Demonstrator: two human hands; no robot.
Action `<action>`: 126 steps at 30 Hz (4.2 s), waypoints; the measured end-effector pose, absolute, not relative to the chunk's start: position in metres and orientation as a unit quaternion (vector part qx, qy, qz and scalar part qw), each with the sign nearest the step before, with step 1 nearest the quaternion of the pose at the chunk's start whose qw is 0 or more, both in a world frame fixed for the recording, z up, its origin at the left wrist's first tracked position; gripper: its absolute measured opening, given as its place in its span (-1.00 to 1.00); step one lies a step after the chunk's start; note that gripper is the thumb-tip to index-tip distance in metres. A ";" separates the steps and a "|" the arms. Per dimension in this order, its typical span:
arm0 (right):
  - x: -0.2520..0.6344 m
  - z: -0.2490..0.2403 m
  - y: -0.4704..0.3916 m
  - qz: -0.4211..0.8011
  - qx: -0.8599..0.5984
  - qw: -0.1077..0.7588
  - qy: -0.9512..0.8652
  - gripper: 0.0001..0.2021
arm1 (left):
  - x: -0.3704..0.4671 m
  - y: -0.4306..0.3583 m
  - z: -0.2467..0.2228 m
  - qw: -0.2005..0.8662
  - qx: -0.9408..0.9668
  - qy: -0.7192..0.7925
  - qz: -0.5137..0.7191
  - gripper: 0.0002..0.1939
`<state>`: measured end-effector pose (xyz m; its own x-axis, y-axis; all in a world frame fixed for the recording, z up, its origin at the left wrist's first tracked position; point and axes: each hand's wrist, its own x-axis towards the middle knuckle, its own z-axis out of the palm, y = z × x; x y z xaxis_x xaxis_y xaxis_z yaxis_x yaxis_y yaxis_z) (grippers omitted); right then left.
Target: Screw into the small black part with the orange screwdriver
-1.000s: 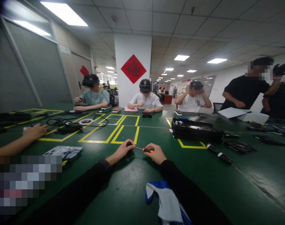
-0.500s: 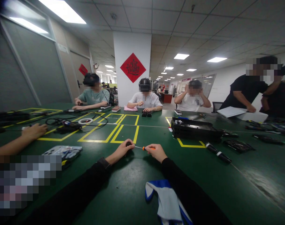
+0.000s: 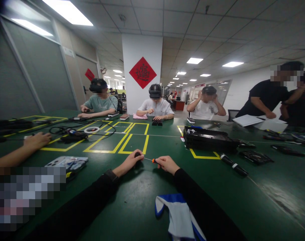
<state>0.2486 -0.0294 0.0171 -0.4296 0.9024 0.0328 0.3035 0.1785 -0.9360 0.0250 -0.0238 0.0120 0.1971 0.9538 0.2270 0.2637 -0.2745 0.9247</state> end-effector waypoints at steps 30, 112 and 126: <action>0.242 0.015 -0.038 0.373 -0.434 0.353 -0.740 -0.68 | 0.025 -0.021 0.010 0.390 0.663 0.462 0.442 -0.70; 0.238 0.006 -0.034 0.143 -0.440 0.371 -0.805 -0.83 | 0.024 -0.019 0.010 0.347 0.690 0.432 0.465 -0.77; 0.238 0.002 -0.030 0.132 -0.446 0.380 -0.799 -0.84 | 0.026 -0.020 0.009 0.361 0.675 0.459 0.451 -0.72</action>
